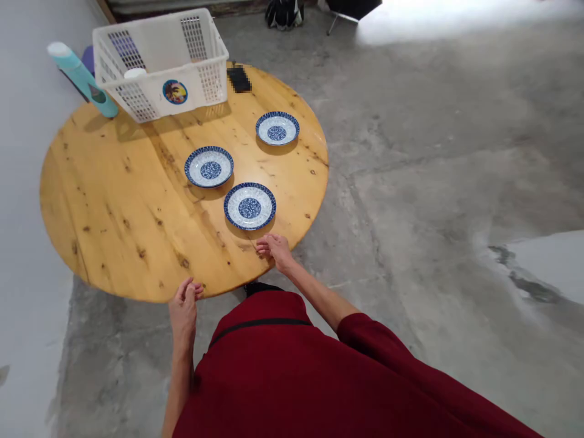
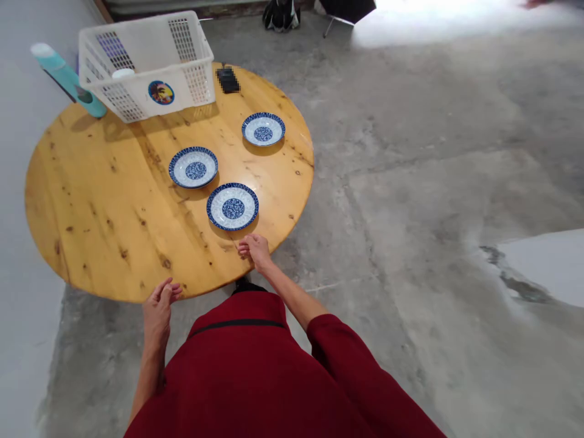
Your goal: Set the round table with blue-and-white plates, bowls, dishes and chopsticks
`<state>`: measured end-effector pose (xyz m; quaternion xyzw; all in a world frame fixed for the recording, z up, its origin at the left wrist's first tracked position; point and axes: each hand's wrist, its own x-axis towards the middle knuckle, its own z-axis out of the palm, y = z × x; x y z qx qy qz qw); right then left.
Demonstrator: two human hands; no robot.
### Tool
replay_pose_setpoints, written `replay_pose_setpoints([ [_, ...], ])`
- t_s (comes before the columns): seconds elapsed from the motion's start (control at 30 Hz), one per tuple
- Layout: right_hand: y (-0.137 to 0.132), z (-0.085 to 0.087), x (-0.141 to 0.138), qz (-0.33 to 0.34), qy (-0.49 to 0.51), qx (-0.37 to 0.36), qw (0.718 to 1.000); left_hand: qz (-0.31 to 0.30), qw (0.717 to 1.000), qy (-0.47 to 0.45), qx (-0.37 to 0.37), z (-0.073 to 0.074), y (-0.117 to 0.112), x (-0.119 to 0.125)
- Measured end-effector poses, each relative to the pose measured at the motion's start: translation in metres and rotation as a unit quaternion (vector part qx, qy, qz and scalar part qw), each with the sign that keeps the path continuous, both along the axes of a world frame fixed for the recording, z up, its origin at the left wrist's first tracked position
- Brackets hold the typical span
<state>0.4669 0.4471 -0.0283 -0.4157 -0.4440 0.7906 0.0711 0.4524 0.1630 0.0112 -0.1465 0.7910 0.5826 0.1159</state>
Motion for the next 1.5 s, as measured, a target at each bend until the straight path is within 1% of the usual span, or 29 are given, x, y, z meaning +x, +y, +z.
replay_pose_setpoints([
  [0.1,-0.002,-0.005,-0.018,-0.026,0.011,-0.006,1.000,-0.035,0.999,-0.007,0.008,0.005,0.015,-0.024],
  [0.23,-0.002,-0.009,-0.034,-0.044,0.021,0.001,0.999,-0.053,0.998,-0.032,0.006,0.003,0.026,-0.042],
  [0.4,-0.006,-0.009,-0.045,-0.065,0.003,0.015,0.998,-0.058,0.997,-0.055,0.009,-0.005,0.023,-0.058],
  [0.53,-0.012,-0.009,-0.051,-0.095,-0.005,0.023,0.995,-0.096,0.993,-0.057,0.019,-0.005,0.020,-0.079],
  [0.67,-0.019,-0.010,-0.056,-0.127,-0.007,0.041,0.991,-0.146,0.988,-0.051,0.026,-0.002,0.011,-0.102],
  [0.8,-0.025,-0.010,-0.064,-0.164,-0.026,0.062,0.984,-0.176,0.983,-0.044,0.024,0.000,-0.010,-0.124],
  [0.93,-0.027,-0.009,-0.071,-0.180,-0.051,0.072,0.980,-0.191,0.981,-0.036,0.027,-0.004,-0.031,-0.141],
  [1.03,-0.027,-0.009,-0.074,-0.189,-0.056,0.072,0.978,-0.203,0.978,-0.041,0.024,-0.009,-0.038,-0.150],
  [1.13,-0.029,-0.010,-0.075,-0.194,-0.054,0.076,0.977,-0.216,0.975,-0.043,0.025,-0.011,-0.039,-0.156],
  [1.3,-0.030,-0.009,-0.077,-0.197,-0.056,0.084,0.975,-0.226,0.973,-0.047,0.027,-0.010,-0.037,-0.162],
  [1.5,-0.031,-0.010,-0.074,-0.191,-0.062,0.088,0.976,-0.239,0.969,-0.059,0.030,-0.010,-0.035,-0.162],
])
